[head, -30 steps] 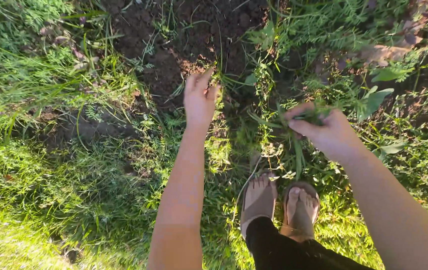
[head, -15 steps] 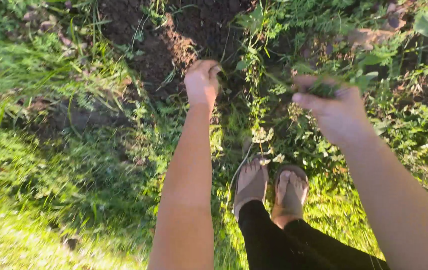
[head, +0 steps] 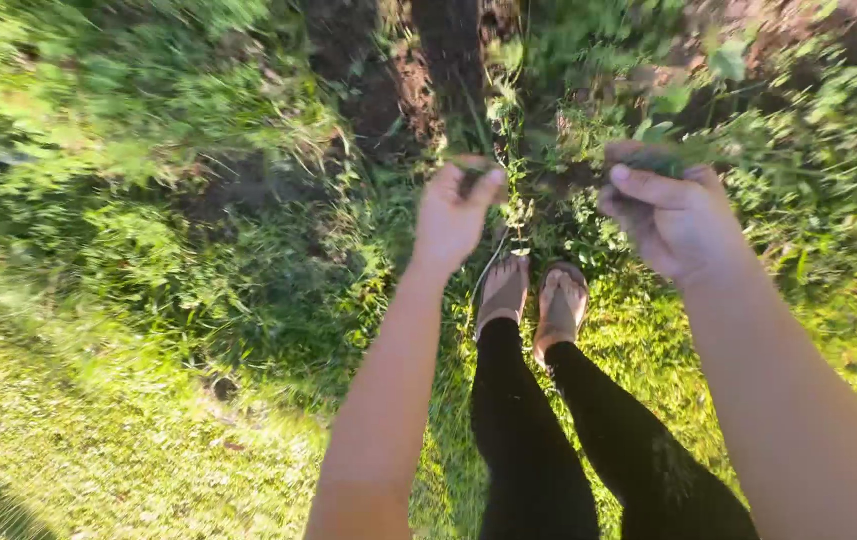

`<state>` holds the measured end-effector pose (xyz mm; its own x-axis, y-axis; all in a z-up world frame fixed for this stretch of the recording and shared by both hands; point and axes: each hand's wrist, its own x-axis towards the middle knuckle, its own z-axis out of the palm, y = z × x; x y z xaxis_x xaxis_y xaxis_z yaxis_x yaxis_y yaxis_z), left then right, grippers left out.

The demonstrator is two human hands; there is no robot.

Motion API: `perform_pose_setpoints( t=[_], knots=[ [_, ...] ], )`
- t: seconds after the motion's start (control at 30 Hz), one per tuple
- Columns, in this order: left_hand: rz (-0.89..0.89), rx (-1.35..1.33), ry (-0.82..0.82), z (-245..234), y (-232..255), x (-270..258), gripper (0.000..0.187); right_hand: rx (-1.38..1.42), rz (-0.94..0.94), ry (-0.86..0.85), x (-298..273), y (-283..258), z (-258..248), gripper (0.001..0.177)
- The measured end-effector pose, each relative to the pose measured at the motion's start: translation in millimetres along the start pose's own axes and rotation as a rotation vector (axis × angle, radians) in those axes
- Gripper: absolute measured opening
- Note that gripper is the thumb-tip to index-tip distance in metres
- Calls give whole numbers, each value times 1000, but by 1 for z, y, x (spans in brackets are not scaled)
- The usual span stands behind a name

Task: The person repeatedly bends and pulls weeds from the soil by hand, gathering them into small bunches and moving along the garden bed. The person handles grass and broadleaf weeds, pulling them out and holding them in hand.

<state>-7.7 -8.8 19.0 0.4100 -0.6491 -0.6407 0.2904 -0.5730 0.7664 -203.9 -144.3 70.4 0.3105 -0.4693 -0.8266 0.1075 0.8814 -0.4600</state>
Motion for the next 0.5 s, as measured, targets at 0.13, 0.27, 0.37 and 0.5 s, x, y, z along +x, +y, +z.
perform_pose_setpoints(
  t=[0.13,0.27,0.37,0.5],
  knots=[
    [90,-256,-67,24,40,-32,14,-221,-116,-95,-31,-18,30,29],
    [6,-493,-170,19,118,-72,28,-369,-162,-138,-78,-58,68,27],
    [91,-416,-148,18,132,-75,32,-511,-228,-114,-115,-90,109,32],
    [139,-501,-67,3,174,-92,16,-740,-151,28,-180,-118,174,108]
  ],
)
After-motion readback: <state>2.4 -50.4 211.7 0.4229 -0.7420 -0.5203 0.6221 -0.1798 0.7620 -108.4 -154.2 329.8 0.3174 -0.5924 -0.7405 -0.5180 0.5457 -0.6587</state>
